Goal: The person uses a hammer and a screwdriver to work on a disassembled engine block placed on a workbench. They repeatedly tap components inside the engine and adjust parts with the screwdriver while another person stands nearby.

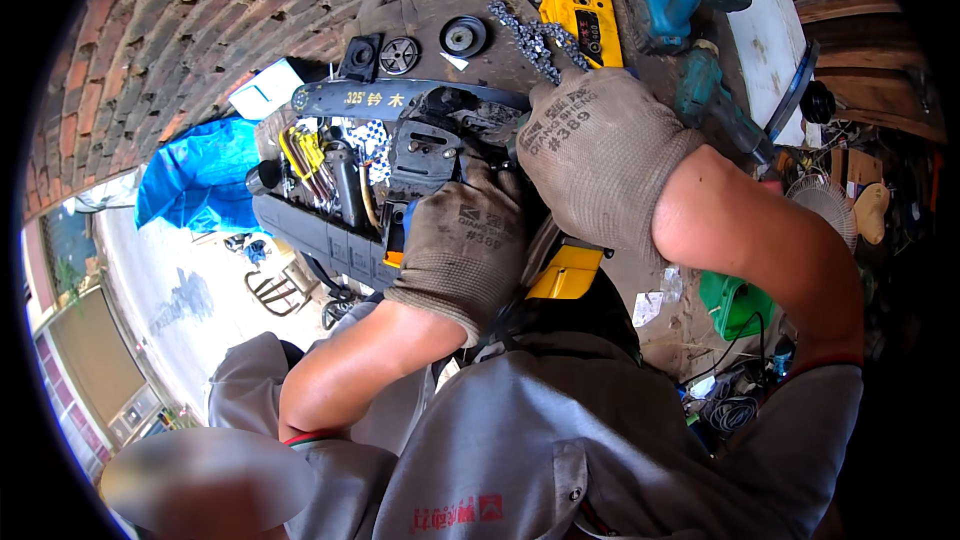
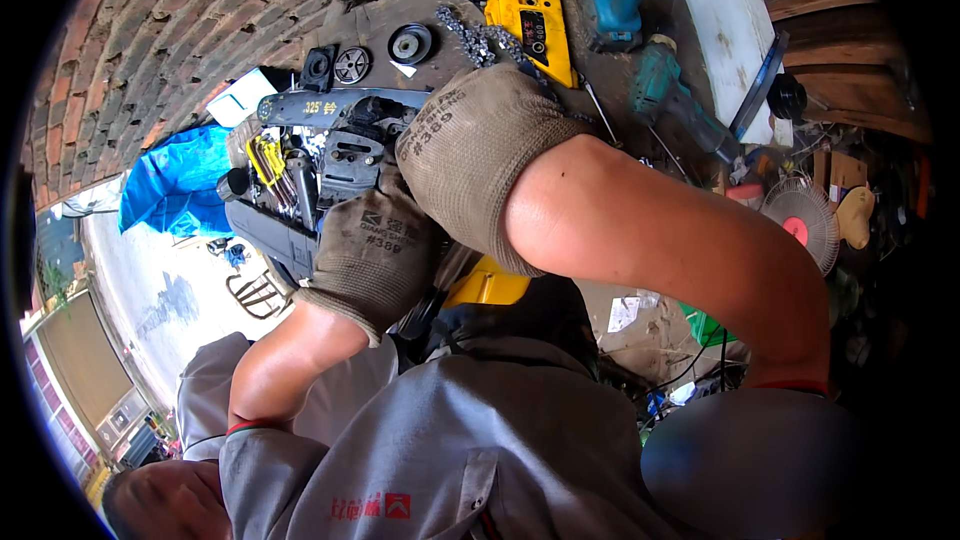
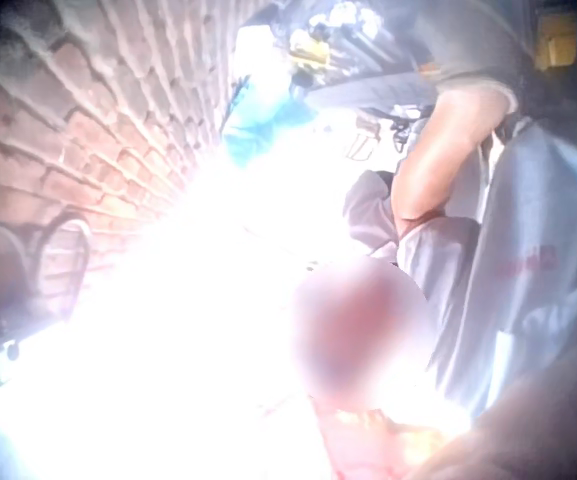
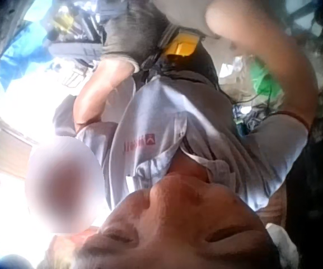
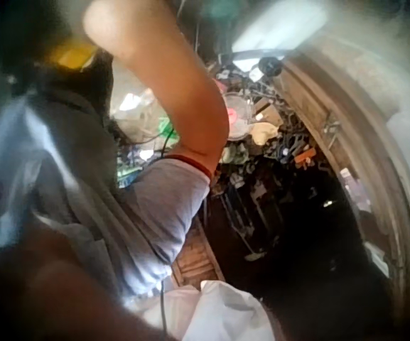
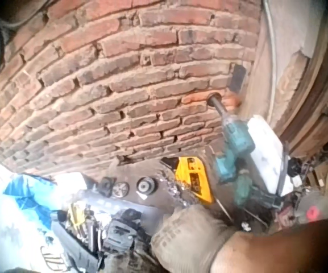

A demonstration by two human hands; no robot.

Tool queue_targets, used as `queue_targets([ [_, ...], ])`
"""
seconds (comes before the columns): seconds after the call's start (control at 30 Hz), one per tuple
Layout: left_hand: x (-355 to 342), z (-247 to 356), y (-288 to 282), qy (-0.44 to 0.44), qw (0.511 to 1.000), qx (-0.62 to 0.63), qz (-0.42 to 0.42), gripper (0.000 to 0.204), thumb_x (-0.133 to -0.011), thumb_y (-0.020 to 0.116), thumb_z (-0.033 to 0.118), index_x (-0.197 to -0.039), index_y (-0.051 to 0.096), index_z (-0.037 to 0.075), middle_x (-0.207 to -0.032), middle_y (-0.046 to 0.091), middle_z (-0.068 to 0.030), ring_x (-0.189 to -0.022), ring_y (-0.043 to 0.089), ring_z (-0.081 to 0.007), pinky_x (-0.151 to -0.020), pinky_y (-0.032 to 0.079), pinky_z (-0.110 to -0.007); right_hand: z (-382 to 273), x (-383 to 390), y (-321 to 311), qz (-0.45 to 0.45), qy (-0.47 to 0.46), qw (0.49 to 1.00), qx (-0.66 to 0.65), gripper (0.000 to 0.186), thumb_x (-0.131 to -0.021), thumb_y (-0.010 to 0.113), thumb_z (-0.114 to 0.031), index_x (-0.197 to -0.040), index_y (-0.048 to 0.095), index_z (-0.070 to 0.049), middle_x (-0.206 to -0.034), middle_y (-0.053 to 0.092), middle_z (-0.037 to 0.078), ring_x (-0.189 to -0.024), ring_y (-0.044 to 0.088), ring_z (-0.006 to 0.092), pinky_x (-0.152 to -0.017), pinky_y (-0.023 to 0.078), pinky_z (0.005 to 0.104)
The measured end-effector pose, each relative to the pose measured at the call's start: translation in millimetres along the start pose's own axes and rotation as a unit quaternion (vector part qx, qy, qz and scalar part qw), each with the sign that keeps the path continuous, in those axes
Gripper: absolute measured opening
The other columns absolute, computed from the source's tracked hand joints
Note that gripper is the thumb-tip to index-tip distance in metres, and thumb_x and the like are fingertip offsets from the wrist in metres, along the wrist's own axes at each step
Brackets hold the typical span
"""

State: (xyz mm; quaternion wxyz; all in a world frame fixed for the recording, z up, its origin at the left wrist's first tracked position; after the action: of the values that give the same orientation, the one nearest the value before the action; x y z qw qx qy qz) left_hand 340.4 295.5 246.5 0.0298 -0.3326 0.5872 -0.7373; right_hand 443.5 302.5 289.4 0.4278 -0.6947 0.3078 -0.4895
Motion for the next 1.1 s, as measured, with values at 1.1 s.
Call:
queue_targets([
  [1.1,66.2,27.0,-3.5,-0.01,0.957,0.191,0.216,0.042,-0.086,0.072,0.017,-0.126,0.063,0.006,-0.125,0.064,-0.0174,-0.096,0.069,-0.0359,-0.079,0.057,-0.043,8.1,14.8,13.2,0.182,-0.03,0.983,-0.014,0.018,-0.076,0.07,-0.016,-0.087,0.076,-0.004,-0.09,0.074,0.016,-0.086,0.074,0.0307,-0.076,0.06,0.0417],
])
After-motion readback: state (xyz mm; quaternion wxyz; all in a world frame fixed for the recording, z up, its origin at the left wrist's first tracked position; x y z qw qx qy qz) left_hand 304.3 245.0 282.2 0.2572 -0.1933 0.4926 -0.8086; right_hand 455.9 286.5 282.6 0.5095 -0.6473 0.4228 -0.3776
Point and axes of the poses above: each hand's wrist, its own x-axis away from the middle knuckle, its own y-axis out of the palm, z = x × y, the point moved 6 cm from there along -x, towards the middle knuckle
